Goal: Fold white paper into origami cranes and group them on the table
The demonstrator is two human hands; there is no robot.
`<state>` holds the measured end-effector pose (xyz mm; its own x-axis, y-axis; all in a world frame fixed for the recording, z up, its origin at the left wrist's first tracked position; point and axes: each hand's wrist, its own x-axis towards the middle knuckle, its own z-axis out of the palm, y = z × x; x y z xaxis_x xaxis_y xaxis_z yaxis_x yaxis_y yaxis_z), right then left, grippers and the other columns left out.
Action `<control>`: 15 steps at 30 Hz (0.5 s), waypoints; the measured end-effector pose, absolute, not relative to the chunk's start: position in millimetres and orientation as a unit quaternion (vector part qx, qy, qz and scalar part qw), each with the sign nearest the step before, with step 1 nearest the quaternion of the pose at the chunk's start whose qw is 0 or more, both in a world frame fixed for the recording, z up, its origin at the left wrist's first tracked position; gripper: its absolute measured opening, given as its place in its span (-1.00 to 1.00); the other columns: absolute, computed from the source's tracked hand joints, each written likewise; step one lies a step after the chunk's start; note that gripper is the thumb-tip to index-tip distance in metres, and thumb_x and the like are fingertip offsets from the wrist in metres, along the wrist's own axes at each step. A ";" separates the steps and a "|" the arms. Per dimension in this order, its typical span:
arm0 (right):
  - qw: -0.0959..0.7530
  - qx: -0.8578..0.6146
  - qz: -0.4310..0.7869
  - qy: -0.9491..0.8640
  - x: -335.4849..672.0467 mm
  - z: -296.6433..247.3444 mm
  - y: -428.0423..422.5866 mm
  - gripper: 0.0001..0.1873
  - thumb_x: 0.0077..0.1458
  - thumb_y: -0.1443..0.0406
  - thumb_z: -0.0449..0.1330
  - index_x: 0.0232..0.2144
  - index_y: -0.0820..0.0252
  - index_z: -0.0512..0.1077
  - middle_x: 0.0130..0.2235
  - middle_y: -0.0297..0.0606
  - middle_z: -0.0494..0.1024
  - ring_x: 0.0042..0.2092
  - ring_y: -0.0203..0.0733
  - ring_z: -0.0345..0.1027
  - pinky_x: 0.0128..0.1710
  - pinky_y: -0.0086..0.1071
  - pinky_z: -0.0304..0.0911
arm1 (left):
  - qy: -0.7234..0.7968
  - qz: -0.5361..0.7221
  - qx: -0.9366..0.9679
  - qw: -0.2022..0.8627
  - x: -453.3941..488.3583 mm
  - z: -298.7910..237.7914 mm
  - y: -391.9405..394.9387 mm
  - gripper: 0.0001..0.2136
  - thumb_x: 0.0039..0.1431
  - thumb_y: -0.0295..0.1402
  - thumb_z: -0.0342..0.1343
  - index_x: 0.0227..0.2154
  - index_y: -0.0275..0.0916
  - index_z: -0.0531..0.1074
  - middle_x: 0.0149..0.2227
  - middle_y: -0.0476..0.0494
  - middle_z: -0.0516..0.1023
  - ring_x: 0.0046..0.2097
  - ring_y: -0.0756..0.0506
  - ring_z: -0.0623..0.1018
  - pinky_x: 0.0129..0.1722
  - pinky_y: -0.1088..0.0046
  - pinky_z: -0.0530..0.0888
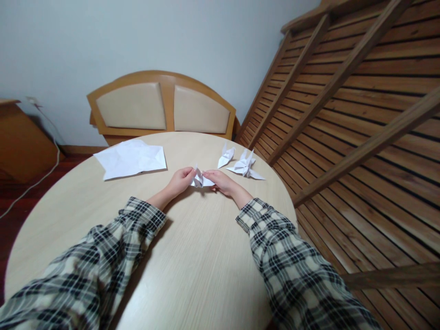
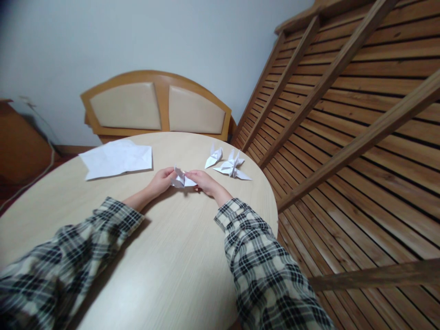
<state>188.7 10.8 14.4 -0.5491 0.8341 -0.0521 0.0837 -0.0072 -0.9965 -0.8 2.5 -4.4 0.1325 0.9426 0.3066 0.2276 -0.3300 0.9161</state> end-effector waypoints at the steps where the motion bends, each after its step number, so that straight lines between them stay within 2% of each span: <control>1: 0.317 -0.366 0.608 -0.629 187.4 13.7 10.6 -0.70 0.24 0.11 0.19 -0.41 0.22 0.40 -0.55 -0.42 0.33 -0.60 -0.42 0.08 -0.67 -0.49 -0.06 | 0.451 0.491 0.655 0.355 -0.7 -3.6 2.2 -0.74 0.23 -0.22 0.06 -0.52 -0.23 0.40 -0.54 -0.04 0.36 -0.48 -0.03 0.30 -0.47 0.39 0.24; 9: 0.411 -0.405 0.575 -0.580 172.2 6.8 8.4 -0.68 0.25 0.08 0.19 -0.41 0.20 0.39 -0.50 -0.39 0.30 -0.55 -0.40 0.10 -0.65 -0.51 -0.04 | 0.512 0.525 0.643 0.223 2.5 0.3 -2.7 -0.66 0.30 -0.18 -0.03 -0.57 -0.18 0.29 -0.57 0.01 0.27 -0.46 -0.05 0.29 -0.42 0.38 0.21; 12: 0.407 -0.407 0.574 -0.583 173.3 6.8 8.9 -0.67 0.25 0.07 0.18 -0.41 0.19 0.38 -0.50 -0.40 0.30 -0.56 -0.40 0.09 -0.66 -0.50 -0.05 | 0.509 0.524 0.641 0.235 2.2 1.0 -2.9 -0.67 0.29 -0.19 -0.02 -0.57 -0.18 0.29 -0.57 0.00 0.28 -0.46 -0.05 0.29 -0.42 0.38 0.22; 15: 0.363 -0.384 0.593 -0.607 179.9 8.2 11.1 -0.69 0.24 0.08 0.19 -0.39 0.20 0.39 -0.50 -0.42 0.32 -0.57 -0.42 0.08 -0.65 -0.50 -0.03 | 0.488 0.505 0.653 0.285 -0.6 2.2 -2.2 -0.70 0.25 -0.21 0.02 -0.57 -0.20 0.33 -0.57 -0.01 0.31 -0.47 -0.04 0.29 -0.44 0.40 0.23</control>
